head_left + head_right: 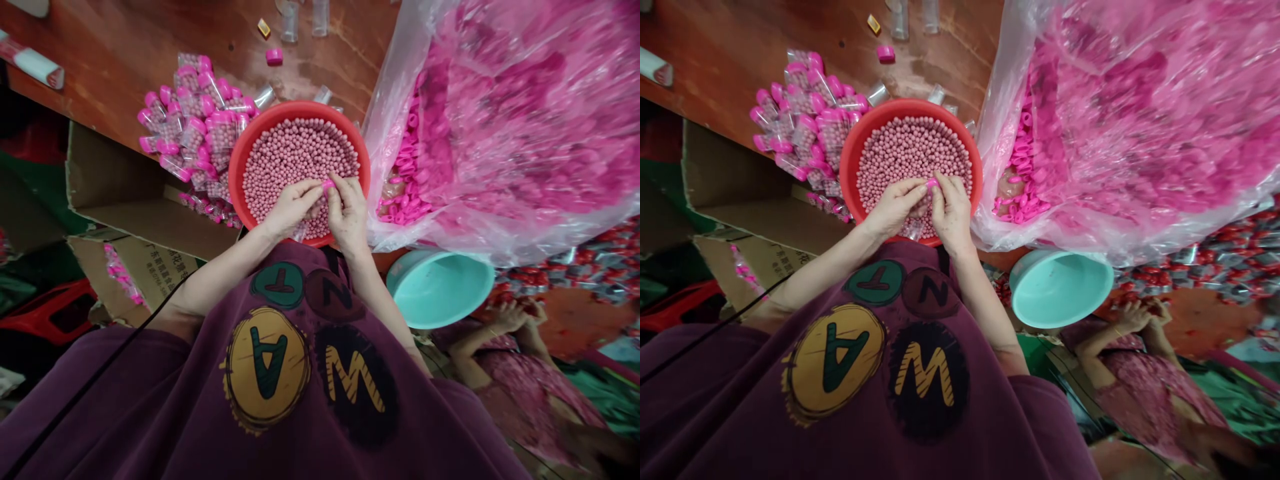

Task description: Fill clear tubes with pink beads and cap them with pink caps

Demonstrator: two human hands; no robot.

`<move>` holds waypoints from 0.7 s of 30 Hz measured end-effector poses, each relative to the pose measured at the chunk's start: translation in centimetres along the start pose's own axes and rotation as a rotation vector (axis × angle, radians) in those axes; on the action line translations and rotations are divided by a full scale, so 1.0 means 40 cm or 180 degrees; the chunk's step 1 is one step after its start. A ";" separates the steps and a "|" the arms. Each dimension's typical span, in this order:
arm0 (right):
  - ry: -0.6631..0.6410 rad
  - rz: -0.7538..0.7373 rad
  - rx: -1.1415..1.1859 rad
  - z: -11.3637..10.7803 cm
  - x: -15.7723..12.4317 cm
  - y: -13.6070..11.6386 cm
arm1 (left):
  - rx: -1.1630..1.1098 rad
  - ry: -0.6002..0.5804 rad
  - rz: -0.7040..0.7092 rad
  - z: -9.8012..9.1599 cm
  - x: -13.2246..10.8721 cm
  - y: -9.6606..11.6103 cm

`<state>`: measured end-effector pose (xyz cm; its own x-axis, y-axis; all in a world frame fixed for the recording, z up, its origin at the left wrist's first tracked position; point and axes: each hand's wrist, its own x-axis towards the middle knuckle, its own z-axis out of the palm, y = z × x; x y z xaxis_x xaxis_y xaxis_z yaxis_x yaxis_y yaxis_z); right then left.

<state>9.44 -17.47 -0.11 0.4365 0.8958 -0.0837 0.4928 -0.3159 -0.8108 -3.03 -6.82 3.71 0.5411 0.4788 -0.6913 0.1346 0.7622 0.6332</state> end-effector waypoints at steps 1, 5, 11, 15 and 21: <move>-0.0080 0.0003 -0.0064 0.003 -0.002 0.003 | -0.0174 0.0105 -0.0089 0.008 0.003 -0.013; -0.0284 -0.0140 -0.0275 0.022 -0.015 0.010 | -0.0566 0.0170 -0.0162 0.012 0.029 -0.046; -0.0440 0.0160 -0.0657 0.060 -0.027 0.033 | -0.0374 0.0186 -0.0307 -0.016 0.043 -0.062; -0.0956 0.0237 -0.0688 0.080 -0.046 0.034 | -0.0286 0.0220 -0.0784 -0.033 0.024 -0.084; -0.1177 -0.0060 -0.0011 0.117 0.005 0.044 | 0.0027 0.0398 -0.0283 -0.114 0.021 -0.049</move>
<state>6.89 -16.40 -4.27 0.1260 0.9537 -0.2730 0.5010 -0.2987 -0.8123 -6.63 -5.93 0.28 0.4191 0.4605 -0.7825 0.1847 0.8006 0.5701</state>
